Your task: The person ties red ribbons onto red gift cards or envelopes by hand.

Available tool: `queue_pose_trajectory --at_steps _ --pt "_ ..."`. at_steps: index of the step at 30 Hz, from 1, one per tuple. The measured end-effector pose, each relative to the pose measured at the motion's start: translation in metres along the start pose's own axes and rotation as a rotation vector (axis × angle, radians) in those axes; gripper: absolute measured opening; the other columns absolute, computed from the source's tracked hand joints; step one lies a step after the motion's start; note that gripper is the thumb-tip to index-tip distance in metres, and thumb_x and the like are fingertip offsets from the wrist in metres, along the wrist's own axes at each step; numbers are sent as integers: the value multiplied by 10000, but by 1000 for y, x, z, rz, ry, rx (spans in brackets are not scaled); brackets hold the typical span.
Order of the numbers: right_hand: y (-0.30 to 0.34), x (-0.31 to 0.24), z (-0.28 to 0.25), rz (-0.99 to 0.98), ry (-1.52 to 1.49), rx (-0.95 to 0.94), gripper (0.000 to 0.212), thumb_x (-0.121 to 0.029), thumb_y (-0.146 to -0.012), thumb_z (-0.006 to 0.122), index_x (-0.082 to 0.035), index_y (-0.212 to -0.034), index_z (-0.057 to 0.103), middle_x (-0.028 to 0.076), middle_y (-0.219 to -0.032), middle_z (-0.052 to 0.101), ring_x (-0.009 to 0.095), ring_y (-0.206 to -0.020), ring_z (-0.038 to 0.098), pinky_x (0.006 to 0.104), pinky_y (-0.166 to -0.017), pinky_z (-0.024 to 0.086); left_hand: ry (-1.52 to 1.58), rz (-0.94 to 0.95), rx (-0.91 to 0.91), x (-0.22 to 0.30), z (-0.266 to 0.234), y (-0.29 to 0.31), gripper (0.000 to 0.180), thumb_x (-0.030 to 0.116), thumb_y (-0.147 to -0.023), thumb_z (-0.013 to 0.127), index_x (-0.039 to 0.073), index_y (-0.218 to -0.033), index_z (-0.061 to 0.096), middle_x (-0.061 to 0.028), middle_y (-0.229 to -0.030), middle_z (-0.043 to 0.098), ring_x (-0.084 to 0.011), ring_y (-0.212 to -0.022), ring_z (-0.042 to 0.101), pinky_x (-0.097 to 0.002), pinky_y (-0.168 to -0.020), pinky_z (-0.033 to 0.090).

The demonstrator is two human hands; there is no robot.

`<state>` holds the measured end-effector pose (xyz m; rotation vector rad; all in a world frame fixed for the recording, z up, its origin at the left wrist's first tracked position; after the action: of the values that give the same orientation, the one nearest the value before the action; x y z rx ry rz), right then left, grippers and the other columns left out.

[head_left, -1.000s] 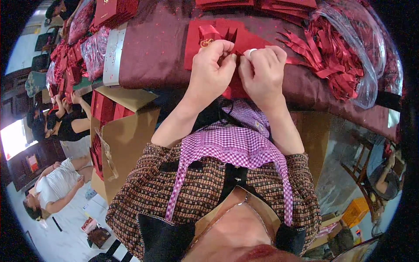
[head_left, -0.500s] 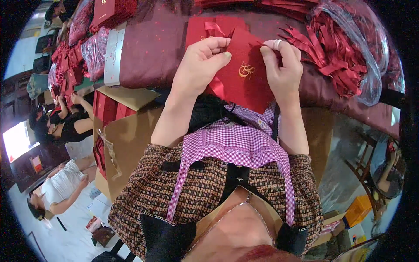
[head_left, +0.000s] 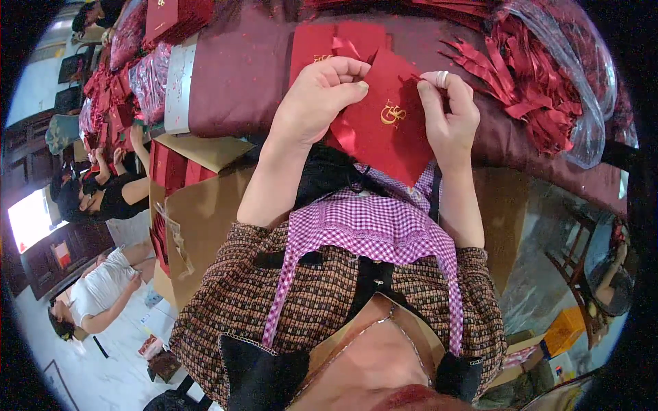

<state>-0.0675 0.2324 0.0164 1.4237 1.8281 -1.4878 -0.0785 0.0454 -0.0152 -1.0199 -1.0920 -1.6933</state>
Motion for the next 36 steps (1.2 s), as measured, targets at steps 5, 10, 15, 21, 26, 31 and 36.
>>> queue_pose_trajectory --at_steps 5,10,15,21,26,31,36 --pt "3 12 3 34 7 -2 100 -101 -801 697 -62 -867 634 59 -861 676 230 -808 585 338 -822 418 -45 -19 -17 -11 -2 -10 290 -17 -831 606 -64 -1116 586 -64 -974 653 -92 -843 600 -224 -759 488" --pt "2 16 8 40 -6 -5 95 -92 -795 694 -66 -867 638 59 -857 676 232 -802 587 338 -828 415 -42 -21 -21 -13 -2 -13 290 -12 -834 598 -74 -1117 582 -65 -971 655 -94 -834 602 -218 -752 484" --pt "1 16 11 44 20 -30 87 -92 -795 690 -68 -862 641 57 -856 676 231 -809 591 339 -842 410 -68 -74 -47 -16 -3 -14 265 -3 -844 581 -39 -1107 583 -67 -992 656 -116 -869 614 -243 -800 479" --pt "0 17 14 41 12 -36 86 -90 -794 688 -68 -865 644 54 -859 677 227 -821 593 337 -850 407 -4 -52 -59 -17 -3 -15 275 6 -846 581 -70 -1111 580 -40 -950 642 -76 -816 580 -209 -734 463" --pt "1 17 14 54 21 -32 85 -84 -792 689 -68 -863 644 53 -860 677 226 -815 592 338 -850 407 6 -67 -66 -19 -2 -18 261 -3 -843 579 -63 -1097 583 -38 -952 637 -76 -835 578 -211 -754 462" --pt "0 12 16 -16 45 -39 101 -84 -778 703 -74 -854 638 40 -854 675 211 -802 598 334 -849 386 -15 -59 -35 -13 0 -14 262 -9 -847 569 -61 -1104 580 -32 -945 633 -74 -838 573 -209 -752 461" --pt "-3 -18 21 -207 122 -66 120 -80 -768 703 -81 -853 618 24 -825 655 193 -754 604 348 -838 361 -105 3 -11 -11 -1 -14 242 -7 -863 554 -45 -1101 583 -25 -933 633 -59 -816 558 -204 -719 453"
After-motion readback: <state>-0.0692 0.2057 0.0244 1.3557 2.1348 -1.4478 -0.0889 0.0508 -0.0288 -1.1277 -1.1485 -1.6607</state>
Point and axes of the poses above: each hand's wrist, its own y-axis away from the middle knuckle, its own z-axis out of the palm, x = y × z, the point moved 9 cm from there along -y, towards the middle knuckle
